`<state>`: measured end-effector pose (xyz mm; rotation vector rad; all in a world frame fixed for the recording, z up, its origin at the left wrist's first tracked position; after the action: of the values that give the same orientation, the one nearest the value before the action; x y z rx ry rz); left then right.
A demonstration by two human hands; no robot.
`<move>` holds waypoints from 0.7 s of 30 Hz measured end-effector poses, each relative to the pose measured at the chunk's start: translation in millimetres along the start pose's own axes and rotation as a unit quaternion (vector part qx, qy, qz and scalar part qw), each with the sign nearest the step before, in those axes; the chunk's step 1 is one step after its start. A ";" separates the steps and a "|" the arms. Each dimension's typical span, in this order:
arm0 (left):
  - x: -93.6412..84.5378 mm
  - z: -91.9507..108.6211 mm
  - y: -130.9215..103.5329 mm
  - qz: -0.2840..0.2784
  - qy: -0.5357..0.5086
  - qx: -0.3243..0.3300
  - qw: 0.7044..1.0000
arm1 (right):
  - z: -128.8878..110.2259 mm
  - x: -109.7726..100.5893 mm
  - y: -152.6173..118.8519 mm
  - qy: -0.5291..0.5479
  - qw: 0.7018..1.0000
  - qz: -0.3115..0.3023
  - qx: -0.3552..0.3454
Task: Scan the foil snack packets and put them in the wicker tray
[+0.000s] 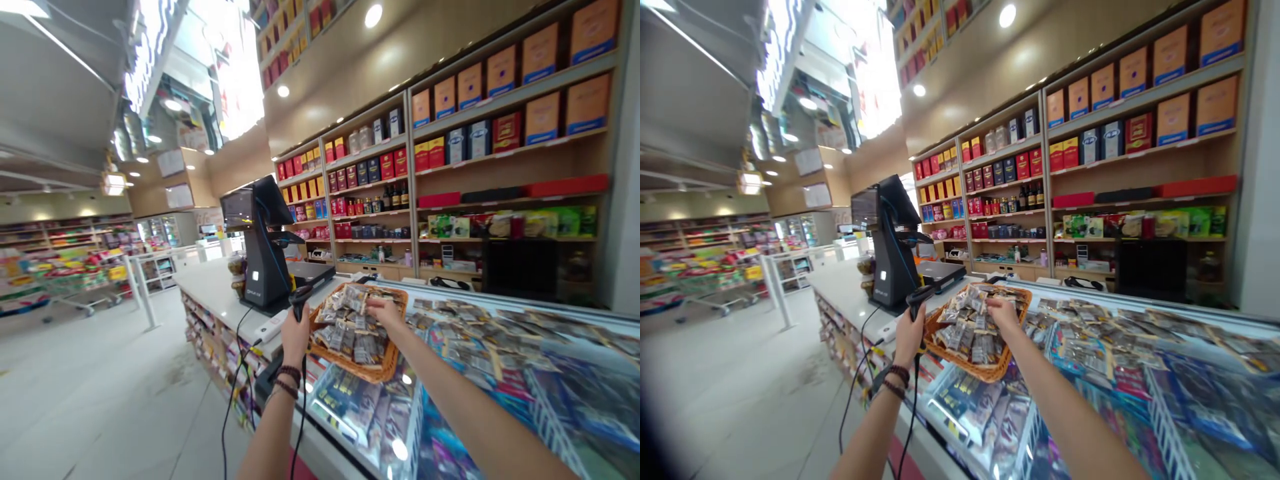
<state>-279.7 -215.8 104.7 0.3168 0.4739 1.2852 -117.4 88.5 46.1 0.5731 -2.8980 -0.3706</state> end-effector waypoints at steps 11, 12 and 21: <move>58.8 21.1 -42.9 -0.086 -0.053 -0.008 0.995 | -10.6 -138.8 -10.5 -0.203 0.975 0.013 -0.090; 72.0 27.6 -49.3 -0.103 -0.072 -0.009 0.992 | -11.1 -167.4 -11.0 -0.206 0.974 0.038 -0.083; 209.2 90.3 -132.9 -0.268 -0.227 -0.029 0.936 | -18.3 -374.9 -59.2 -0.284 0.929 0.236 -0.007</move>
<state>-79.5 -45.1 85.4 0.3898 0.1089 0.6605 249.5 178.8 5.6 -0.3037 -3.4229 -0.5540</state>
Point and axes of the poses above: each hand's wrist, its own y-axis towards the middle knuckle, its own x-axis out of the palm, z = x × y, the point moved 10 cm from there along y, towards the middle knuckle, and after that the axes turned 6 degrees about -y, right-handed, at the moved point
